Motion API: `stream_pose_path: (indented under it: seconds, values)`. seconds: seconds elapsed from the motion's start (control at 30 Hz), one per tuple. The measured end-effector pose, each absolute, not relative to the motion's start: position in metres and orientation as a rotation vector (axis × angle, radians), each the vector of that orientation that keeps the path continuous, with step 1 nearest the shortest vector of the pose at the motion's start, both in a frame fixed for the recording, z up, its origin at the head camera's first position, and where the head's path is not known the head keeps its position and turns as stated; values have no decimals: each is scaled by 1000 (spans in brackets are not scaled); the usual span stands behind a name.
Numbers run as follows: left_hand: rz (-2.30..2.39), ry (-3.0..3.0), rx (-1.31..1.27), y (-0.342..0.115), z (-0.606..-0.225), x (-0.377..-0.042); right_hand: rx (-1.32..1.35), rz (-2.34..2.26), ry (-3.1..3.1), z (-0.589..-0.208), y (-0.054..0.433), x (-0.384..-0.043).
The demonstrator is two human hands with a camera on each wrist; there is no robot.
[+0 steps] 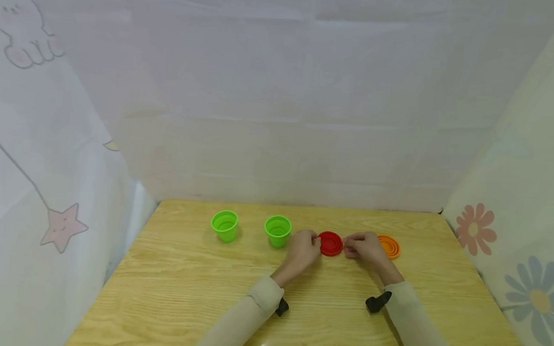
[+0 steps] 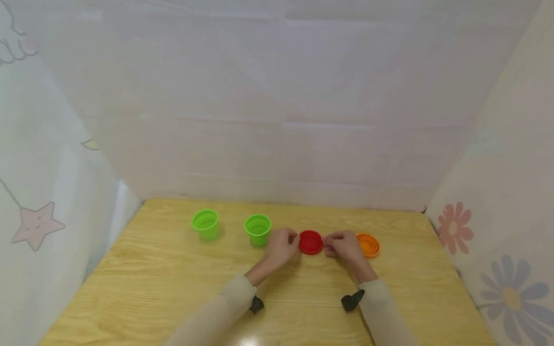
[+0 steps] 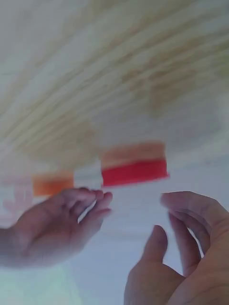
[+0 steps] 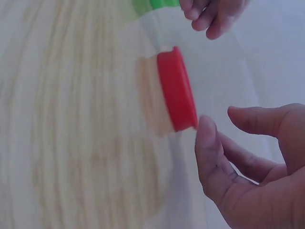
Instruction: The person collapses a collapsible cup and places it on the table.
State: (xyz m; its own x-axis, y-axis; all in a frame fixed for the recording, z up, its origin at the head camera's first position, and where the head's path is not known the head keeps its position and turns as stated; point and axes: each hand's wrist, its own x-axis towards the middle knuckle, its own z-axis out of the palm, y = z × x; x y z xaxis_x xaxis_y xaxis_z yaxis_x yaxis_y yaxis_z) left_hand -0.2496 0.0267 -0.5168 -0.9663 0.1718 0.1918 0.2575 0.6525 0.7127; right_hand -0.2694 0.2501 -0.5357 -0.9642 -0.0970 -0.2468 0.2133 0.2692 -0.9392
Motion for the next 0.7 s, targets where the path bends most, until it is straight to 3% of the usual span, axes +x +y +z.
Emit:
stream_pose_path:
  seconds: [0.3, 0.7]
  values:
    - [-1248, -2736, -394, -31, -485, -223, -21, -1835, 2271, -518, 235, -259]
    - [-1258, -2663, -294, -100, -489, -230, -258, -1798, 2277, -518, 170, -255]
